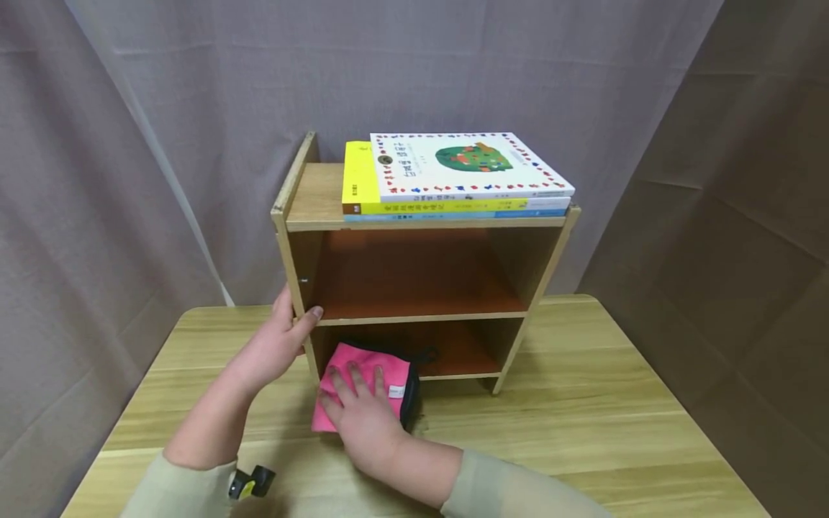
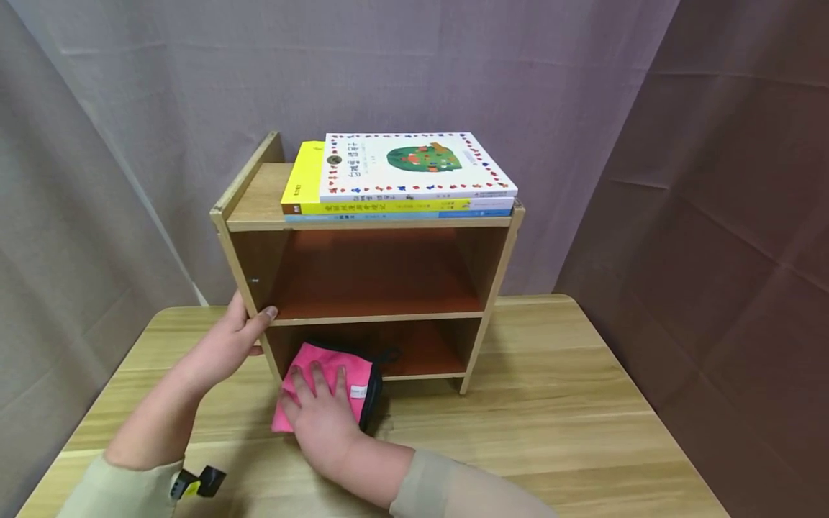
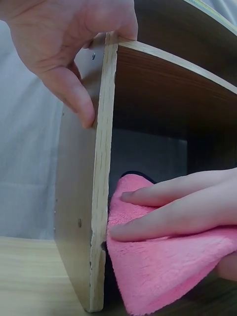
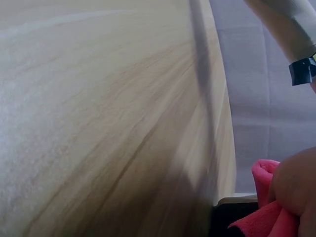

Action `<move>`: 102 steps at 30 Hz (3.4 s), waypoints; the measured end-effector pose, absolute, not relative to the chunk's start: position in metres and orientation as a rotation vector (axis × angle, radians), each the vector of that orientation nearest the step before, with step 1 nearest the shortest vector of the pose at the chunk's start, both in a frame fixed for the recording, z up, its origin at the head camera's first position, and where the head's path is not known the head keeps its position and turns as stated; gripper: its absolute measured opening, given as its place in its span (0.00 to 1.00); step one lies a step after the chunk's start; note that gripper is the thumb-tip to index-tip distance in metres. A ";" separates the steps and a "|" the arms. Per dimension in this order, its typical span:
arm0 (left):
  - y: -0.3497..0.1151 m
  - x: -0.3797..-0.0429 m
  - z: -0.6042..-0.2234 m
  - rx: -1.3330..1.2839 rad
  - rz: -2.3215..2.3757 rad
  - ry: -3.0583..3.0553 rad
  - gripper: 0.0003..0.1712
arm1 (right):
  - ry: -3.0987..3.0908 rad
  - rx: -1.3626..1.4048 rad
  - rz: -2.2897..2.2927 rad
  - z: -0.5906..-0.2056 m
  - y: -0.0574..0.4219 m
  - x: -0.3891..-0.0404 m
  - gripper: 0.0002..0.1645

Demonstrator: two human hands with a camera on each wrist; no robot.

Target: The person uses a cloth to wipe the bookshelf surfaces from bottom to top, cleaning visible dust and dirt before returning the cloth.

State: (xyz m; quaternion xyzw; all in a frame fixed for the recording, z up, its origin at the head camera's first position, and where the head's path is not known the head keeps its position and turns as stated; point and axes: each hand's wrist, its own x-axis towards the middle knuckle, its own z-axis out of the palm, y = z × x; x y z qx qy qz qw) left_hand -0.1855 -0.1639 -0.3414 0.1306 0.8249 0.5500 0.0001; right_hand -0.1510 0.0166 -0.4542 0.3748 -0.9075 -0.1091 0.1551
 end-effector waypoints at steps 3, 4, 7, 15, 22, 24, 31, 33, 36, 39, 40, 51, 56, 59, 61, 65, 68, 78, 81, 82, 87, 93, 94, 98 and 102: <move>-0.167 -0.186 -0.340 0.429 1.718 2.574 0.41 | -2.592 1.071 -0.258 -0.453 0.017 -0.151 0.36; -0.168 -0.186 -0.339 0.435 1.714 2.569 0.41 | -2.590 1.070 -0.239 -0.453 0.018 -0.151 0.37; -0.170 -0.186 -0.336 0.436 1.694 2.556 0.43 | -2.588 1.071 -0.170 -0.451 0.020 -0.152 0.38; -0.173 -0.187 -0.332 0.416 1.658 2.518 0.45 | -2.577 1.078 0.142 -0.446 0.027 -0.155 0.39; -0.175 -0.185 -0.331 0.403 1.640 2.515 0.46 | -2.526 1.020 0.457 -0.439 0.032 -0.154 0.35; -0.175 -0.184 -0.330 0.403 1.639 2.514 0.46 | -2.504 1.006 0.546 -0.438 0.033 -0.153 0.33; -0.174 -0.185 -0.330 0.419 1.638 2.511 0.46 | -2.414 0.985 0.861 -0.435 0.033 -0.149 0.38; -0.174 -0.185 -0.330 0.423 1.644 2.507 0.45 | -2.397 0.974 0.945 -0.432 0.032 -0.146 0.42; -0.174 -0.186 -0.330 0.425 1.649 2.501 0.45 | -2.360 0.950 1.042 -0.429 0.029 -0.143 0.47; -0.174 -0.186 -0.330 0.426 1.657 2.491 0.45 | -2.303 0.934 1.120 -0.426 0.025 -0.140 0.48; -0.174 -0.186 -0.330 0.429 1.659 2.488 0.44 | -2.279 0.931 1.139 -0.426 0.024 -0.139 0.48; -0.176 -0.190 -0.330 0.445 1.666 2.467 0.44 | -2.158 1.007 1.185 -0.419 0.013 -0.136 0.45; -0.177 -0.189 -0.329 0.420 1.616 2.510 0.44 | -2.161 1.071 1.092 -0.417 0.010 -0.139 0.45; -0.178 -0.189 -0.330 0.423 1.607 2.518 0.44 | -2.181 1.092 1.066 -0.416 0.008 -0.141 0.45; -0.178 -0.190 -0.330 0.424 1.612 2.516 0.44 | -2.182 1.090 1.041 -0.416 0.005 -0.142 0.45; -0.178 -0.191 -0.331 0.417 1.625 2.506 0.43 | -2.172 1.096 1.008 -0.416 0.002 -0.144 0.45; -0.178 -0.191 -0.330 0.408 1.629 2.504 0.43 | -2.182 1.122 0.948 -0.414 0.000 -0.146 0.44; -0.177 -0.191 -0.329 0.399 1.616 2.521 0.43 | -2.257 1.101 0.555 -0.415 -0.002 -0.152 0.37; -0.176 -0.191 -0.330 0.403 1.623 2.534 0.43 | -2.253 1.091 0.460 -0.417 -0.002 -0.153 0.41; -0.176 -0.191 -0.330 0.408 1.626 2.537 0.43 | -2.251 1.090 0.444 -0.418 -0.003 -0.154 0.41; -0.177 -0.189 -0.330 0.393 1.610 2.565 0.43 | -2.240 1.076 0.402 -0.421 -0.003 -0.156 0.39; -0.177 -0.186 -0.329 0.394 1.607 2.560 0.41 | -2.203 1.076 0.415 -0.427 -0.003 -0.160 0.37; -0.176 -0.186 -0.329 0.391 1.610 2.555 0.41 | -2.198 1.076 0.415 -0.428 -0.003 -0.161 0.36; -0.176 -0.186 -0.329 0.381 1.635 2.513 0.41 | -2.197 1.074 0.397 -0.431 -0.002 -0.162 0.35; -0.176 -0.186 -0.329 0.376 1.643 2.500 0.41 | -2.211 1.075 0.364 -0.432 -0.001 -0.162 0.32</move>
